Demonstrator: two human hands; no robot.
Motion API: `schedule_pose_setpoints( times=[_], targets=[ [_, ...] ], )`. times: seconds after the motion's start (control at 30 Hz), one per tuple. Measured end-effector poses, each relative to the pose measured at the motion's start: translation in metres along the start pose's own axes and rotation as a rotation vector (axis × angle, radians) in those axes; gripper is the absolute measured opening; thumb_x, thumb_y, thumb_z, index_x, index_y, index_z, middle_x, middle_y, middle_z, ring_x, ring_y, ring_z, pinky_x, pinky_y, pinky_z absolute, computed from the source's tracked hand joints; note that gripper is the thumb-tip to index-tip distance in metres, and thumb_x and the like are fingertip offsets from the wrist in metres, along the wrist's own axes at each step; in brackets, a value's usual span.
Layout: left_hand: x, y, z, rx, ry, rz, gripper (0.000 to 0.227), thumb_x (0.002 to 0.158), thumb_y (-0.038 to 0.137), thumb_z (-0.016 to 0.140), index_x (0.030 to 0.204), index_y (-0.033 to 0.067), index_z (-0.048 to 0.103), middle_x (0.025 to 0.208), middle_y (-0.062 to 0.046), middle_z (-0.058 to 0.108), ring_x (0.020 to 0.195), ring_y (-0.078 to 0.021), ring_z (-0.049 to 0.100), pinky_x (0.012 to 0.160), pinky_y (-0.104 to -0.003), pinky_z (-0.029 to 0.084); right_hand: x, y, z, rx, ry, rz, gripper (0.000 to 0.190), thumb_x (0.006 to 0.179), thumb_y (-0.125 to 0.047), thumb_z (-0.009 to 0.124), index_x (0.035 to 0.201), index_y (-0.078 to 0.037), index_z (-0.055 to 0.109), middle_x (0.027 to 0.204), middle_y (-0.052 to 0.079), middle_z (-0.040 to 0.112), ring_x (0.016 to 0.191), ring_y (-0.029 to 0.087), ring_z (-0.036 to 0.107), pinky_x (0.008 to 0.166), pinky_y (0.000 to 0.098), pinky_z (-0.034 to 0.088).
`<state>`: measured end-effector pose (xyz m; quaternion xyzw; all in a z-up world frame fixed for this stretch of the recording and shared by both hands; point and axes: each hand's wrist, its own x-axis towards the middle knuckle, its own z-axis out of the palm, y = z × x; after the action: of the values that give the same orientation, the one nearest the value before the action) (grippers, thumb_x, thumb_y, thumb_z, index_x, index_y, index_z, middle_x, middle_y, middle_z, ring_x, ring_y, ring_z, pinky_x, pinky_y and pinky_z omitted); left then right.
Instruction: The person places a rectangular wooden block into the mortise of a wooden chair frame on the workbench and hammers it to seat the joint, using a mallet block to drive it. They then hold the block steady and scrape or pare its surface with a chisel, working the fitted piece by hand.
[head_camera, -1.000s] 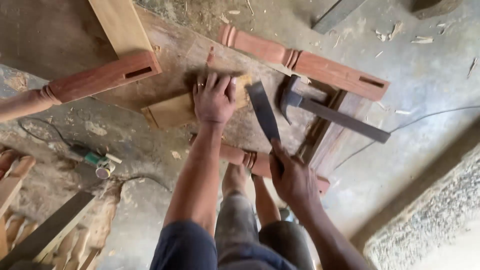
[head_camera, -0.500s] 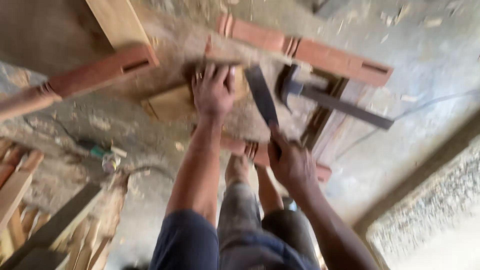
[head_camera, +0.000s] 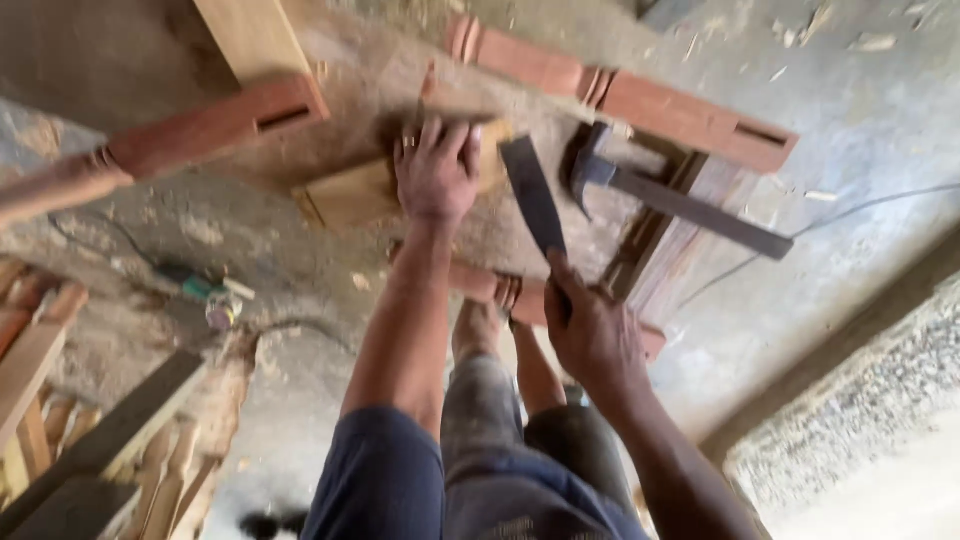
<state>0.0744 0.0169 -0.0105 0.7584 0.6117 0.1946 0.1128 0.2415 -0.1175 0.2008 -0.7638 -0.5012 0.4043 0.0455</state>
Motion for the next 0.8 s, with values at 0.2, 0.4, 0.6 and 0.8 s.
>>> schedule_pose_setpoints(
  times=[0.2,0.4,0.6,0.8],
  targets=[
    [0.001,0.003,-0.001,0.033,-0.105,-0.067,0.020,0.097,0.042,0.066,0.097,0.0250,0.076,0.110,-0.005,0.065,0.114,-0.0408,0.059,0.101,-0.056,0.047,0.002,0.004,0.003,0.002,0.079,-0.029,0.043,0.096,-0.025,0.062,0.138,-0.019,0.065,0.087,0.026,0.072,0.074,0.045,0.071,0.067,0.0564,0.056],
    [0.004,0.003,-0.009,0.021,0.076,0.087,0.025,0.101,0.036,0.063,0.119,0.0241,0.075,0.145,-0.013,0.060,0.124,-0.0461,0.057,0.103,-0.054,0.048,0.007,0.017,0.014,-0.056,0.137,-0.060,0.040,0.098,-0.027,0.063,0.138,-0.018,0.066,0.097,0.031,0.069,0.074,0.048,0.069,0.064,0.0562,0.054],
    [0.007,0.005,-0.011,0.014,-0.108,-0.045,0.028,0.101,0.036,0.066,0.123,0.0241,0.076,0.137,-0.008,0.064,0.121,-0.0454,0.058,0.100,-0.057,0.049,0.019,-0.014,-0.006,-0.022,0.050,0.004,0.041,0.104,-0.025,0.058,0.143,-0.017,0.062,0.087,0.027,0.071,0.077,0.047,0.068,0.068,0.0580,0.052],
    [0.012,-0.007,0.005,0.035,-0.176,-0.060,0.022,0.101,0.041,0.066,0.109,0.0235,0.076,0.121,-0.007,0.067,0.121,-0.0385,0.058,0.102,-0.056,0.046,0.000,-0.005,0.001,-0.063,0.039,0.036,0.039,0.102,-0.025,0.061,0.140,-0.019,0.065,0.085,0.029,0.069,0.075,0.048,0.068,0.066,0.0591,0.052]
  ],
)
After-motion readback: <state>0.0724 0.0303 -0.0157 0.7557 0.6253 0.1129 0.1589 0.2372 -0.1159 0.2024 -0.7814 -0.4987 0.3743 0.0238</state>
